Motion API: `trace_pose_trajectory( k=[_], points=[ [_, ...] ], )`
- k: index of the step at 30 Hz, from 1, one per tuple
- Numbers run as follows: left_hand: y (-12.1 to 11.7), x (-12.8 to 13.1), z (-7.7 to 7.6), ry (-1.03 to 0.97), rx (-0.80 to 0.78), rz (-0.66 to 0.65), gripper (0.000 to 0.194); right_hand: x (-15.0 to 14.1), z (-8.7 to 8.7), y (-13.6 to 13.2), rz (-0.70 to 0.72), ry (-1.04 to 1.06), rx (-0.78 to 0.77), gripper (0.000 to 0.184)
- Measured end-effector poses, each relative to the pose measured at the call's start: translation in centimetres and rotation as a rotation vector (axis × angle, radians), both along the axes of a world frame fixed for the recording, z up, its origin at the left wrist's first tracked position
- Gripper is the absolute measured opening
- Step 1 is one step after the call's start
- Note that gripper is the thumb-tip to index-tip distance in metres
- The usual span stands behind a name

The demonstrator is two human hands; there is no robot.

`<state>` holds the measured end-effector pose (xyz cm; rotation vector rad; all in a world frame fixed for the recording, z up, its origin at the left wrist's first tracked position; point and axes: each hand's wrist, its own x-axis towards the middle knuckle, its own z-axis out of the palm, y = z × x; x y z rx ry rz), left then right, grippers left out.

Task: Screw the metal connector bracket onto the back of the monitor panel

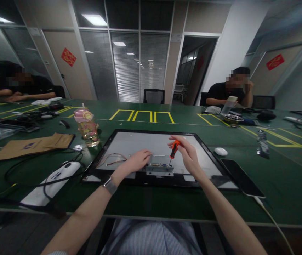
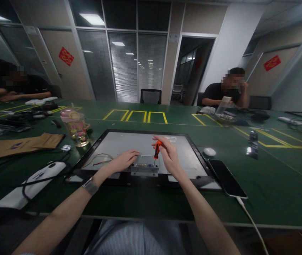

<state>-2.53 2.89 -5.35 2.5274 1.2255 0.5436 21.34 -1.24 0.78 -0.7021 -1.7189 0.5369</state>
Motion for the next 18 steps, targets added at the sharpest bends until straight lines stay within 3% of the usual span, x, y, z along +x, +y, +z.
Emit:
trace_pose_trajectory(
  k=[10, 14, 18],
  points=[
    [-0.19, 0.08, 0.31, 0.001, -0.013, 0.004, 0.036, -0.5, 0.3, 0.0, -0.271, -0.102, 0.193, 0.017],
    [-0.06, 0.07, 0.23, 0.011, -0.018, 0.008, 0.036, -0.26, 0.1, 0.24, -0.246, -0.04, 0.122, 0.013],
    [0.04, 0.02, 0.05, 0.012, -0.008, 0.006, 0.036, 0.2, -0.31, 0.71, -0.084, 0.063, -0.052, 0.018]
  ],
)
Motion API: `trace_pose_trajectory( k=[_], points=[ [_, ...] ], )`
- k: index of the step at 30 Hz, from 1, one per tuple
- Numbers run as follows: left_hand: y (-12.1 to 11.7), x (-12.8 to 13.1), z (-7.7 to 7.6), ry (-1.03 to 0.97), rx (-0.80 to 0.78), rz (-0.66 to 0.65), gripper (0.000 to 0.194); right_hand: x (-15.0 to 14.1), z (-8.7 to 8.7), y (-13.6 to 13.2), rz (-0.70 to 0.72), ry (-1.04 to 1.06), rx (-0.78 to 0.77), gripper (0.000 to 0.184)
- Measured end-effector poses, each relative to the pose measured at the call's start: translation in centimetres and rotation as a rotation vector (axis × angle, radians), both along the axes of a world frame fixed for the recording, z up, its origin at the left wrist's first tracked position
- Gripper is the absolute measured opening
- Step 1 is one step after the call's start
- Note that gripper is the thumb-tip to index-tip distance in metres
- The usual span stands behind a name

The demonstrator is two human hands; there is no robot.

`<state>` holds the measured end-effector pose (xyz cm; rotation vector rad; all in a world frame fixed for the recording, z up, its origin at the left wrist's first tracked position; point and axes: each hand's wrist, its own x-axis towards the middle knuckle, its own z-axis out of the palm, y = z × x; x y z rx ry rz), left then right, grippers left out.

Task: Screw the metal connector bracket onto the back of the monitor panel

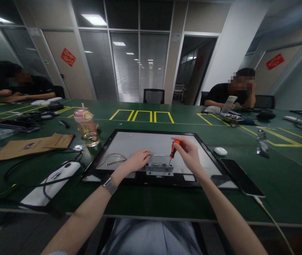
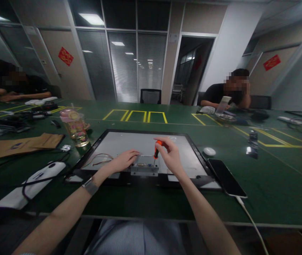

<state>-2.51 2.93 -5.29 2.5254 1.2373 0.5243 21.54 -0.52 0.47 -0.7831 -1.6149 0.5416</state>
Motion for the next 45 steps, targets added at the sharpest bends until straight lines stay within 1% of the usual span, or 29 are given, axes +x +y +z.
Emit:
trace_pose_trajectory(
  k=[3, 6, 8, 10, 14, 16, 20, 22, 23, 26, 28, 30, 32, 34, 40, 42, 45],
  points=[
    [-0.11, 0.04, 0.1, -0.003, -0.004, -0.004, 0.036, 0.22, -0.06, 0.23, 0.162, 0.061, -0.082, 0.022],
    [-0.25, 0.11, 0.3, -0.006, -0.013, -0.002, 0.036, 0.25, -0.03, 0.28, 0.224, 0.063, -0.08, 0.018],
    [-0.27, 0.12, 0.36, -0.005, -0.012, 0.002, 0.036, 0.21, -0.04, 0.26, 0.214, 0.061, -0.07, 0.013],
    [-0.24, 0.09, 0.3, -0.002, -0.009, 0.007, 0.036, 0.16, -0.08, 0.25, 0.195, 0.067, -0.089, 0.013],
    [-0.13, -0.05, 0.07, -0.005, -0.004, 0.004, 0.036, 0.17, -0.12, 0.37, 0.214, 0.082, -0.158, 0.024],
    [-0.13, -0.08, 0.03, -0.006, -0.007, 0.005, 0.037, 0.18, -0.13, 0.48, 0.228, 0.095, -0.148, 0.025],
    [-0.15, -0.07, 0.08, -0.009, -0.023, 0.013, 0.037, 0.2, -0.26, 0.66, 0.173, 0.102, -0.069, 0.015],
    [-0.13, -0.03, 0.1, -0.01, -0.023, 0.009, 0.037, 0.22, -0.35, 0.69, 0.134, 0.109, -0.07, 0.012],
    [-0.12, -0.02, 0.1, -0.01, -0.019, 0.005, 0.037, 0.22, -0.38, 0.7, 0.127, 0.115, -0.085, 0.014],
    [-0.09, -0.01, 0.08, -0.014, -0.007, -0.002, 0.037, 0.2, -0.36, 0.66, 0.182, 0.136, -0.145, 0.024],
    [-0.08, -0.03, 0.07, -0.017, -0.008, 0.0, 0.037, 0.16, -0.28, 0.6, 0.221, 0.157, -0.151, 0.026],
    [-0.08, -0.06, 0.05, -0.021, -0.012, -0.002, 0.036, 0.14, -0.21, 0.56, 0.218, 0.151, -0.119, 0.024],
    [-0.08, -0.08, 0.04, -0.026, -0.015, -0.005, 0.036, 0.16, -0.22, 0.55, 0.186, 0.136, -0.078, 0.018],
    [-0.1, -0.07, 0.06, -0.029, -0.016, -0.004, 0.036, 0.22, -0.28, 0.57, 0.169, 0.129, -0.079, 0.013],
    [-0.25, 0.05, 0.32, -0.017, -0.006, 0.005, 0.036, 0.23, -0.19, 0.49, 0.25, 0.164, -0.148, 0.023],
    [-0.25, 0.06, 0.35, -0.014, -0.007, 0.004, 0.037, 0.24, -0.16, 0.48, 0.251, 0.15, -0.134, 0.022],
    [-0.21, 0.01, 0.27, -0.013, -0.021, 0.005, 0.036, 0.33, -0.29, 0.56, 0.21, 0.111, -0.09, 0.017]
  ],
)
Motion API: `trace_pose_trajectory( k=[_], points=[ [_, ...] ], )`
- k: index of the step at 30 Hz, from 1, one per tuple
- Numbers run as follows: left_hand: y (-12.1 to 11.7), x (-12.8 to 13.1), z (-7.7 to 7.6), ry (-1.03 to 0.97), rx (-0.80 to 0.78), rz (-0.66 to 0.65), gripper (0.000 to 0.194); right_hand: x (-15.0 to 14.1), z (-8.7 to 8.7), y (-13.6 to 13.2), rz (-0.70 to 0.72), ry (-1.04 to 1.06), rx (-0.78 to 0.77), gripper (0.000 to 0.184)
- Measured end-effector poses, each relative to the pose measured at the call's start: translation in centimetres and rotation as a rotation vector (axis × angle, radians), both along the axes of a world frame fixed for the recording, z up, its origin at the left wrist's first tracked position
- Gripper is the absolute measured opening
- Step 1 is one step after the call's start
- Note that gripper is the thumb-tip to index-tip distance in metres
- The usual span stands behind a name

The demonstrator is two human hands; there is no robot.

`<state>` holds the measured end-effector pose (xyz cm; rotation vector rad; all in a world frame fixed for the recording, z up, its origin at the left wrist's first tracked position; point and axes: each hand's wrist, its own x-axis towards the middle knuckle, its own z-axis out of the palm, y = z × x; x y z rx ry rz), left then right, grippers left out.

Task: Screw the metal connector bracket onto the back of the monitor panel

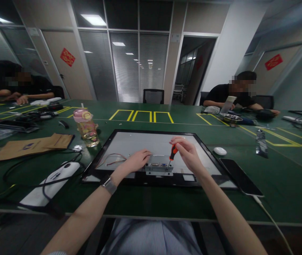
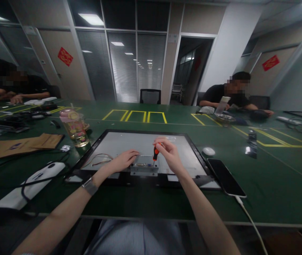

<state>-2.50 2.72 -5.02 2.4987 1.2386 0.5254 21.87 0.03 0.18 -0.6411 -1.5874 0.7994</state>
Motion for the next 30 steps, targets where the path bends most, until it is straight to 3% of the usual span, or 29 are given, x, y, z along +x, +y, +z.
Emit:
trace_pose_trajectory(
  k=[8, 14, 19, 24, 30],
  points=[
    [0.0, 0.06, -0.05, -0.001, 0.008, -0.001, 0.036, -0.23, 0.03, 0.0, 0.056, 0.075, -0.08, 0.023],
    [0.15, 0.02, -0.15, 0.012, 0.013, -0.002, 0.037, -0.01, -0.36, 0.22, 0.014, 0.081, -0.045, 0.01],
    [0.16, -0.05, -0.33, 0.003, 0.026, -0.006, 0.037, -0.23, -0.1, 0.07, 0.079, 0.128, -0.112, 0.021],
    [0.12, -0.01, -0.17, -0.003, 0.017, -0.004, 0.037, -0.19, -0.16, 0.15, -0.01, 0.072, -0.023, 0.015],
    [-0.1, 0.04, 0.1, -0.001, 0.017, -0.009, 0.036, -0.19, -0.11, -0.08, 0.02, 0.088, -0.084, 0.021]
  ],
)
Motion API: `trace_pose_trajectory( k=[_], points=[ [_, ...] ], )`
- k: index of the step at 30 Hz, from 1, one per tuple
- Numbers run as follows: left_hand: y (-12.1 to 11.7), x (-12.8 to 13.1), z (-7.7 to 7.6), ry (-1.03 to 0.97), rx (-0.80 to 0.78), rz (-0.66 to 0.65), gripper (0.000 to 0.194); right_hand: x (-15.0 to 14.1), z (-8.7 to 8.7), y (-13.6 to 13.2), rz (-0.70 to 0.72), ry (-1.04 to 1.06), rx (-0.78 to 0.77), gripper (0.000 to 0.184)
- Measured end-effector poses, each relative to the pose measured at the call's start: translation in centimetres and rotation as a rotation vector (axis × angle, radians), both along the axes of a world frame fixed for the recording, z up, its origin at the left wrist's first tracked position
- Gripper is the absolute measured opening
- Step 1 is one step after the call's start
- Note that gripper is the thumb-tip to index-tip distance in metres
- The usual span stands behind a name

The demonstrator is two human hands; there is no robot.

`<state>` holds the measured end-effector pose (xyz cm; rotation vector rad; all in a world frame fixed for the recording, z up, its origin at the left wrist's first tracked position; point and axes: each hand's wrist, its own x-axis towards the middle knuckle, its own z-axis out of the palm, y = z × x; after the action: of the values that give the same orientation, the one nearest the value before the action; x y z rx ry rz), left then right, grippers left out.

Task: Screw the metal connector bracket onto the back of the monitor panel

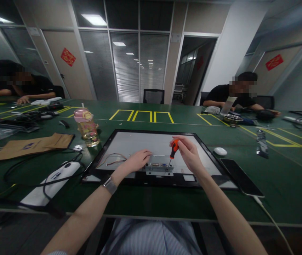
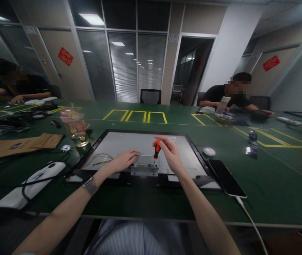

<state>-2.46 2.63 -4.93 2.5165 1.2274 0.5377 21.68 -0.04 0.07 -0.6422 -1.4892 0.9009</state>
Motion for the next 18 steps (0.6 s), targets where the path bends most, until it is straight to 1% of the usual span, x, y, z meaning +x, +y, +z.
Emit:
trace_pose_trajectory(
  k=[2, 6, 8, 10, 14, 18],
  points=[
    [0.0, -0.02, -0.03, -0.001, -0.004, 0.004, 0.036, -0.08, 0.18, -0.15, 0.005, 0.0, 0.009, 0.022],
    [0.2, -0.07, -0.31, 0.001, -0.002, 0.006, 0.036, -0.03, 0.23, -0.17, -0.07, -0.073, 0.081, 0.017],
    [0.3, -0.07, -0.44, 0.004, 0.001, 0.004, 0.036, 0.05, 0.07, -0.07, -0.087, -0.094, 0.075, 0.015],
    [0.34, -0.05, -0.49, 0.002, 0.008, 0.0, 0.036, 0.11, -0.12, 0.06, -0.069, -0.082, 0.043, 0.021],
    [0.24, -0.02, -0.29, 0.002, 0.007, 0.001, 0.037, 0.11, -0.21, 0.16, -0.033, -0.032, 0.05, 0.024],
    [0.04, 0.05, 0.02, 0.008, -0.008, 0.007, 0.036, -0.01, 0.31, -0.12, -0.096, -0.091, 0.121, 0.02]
  ],
)
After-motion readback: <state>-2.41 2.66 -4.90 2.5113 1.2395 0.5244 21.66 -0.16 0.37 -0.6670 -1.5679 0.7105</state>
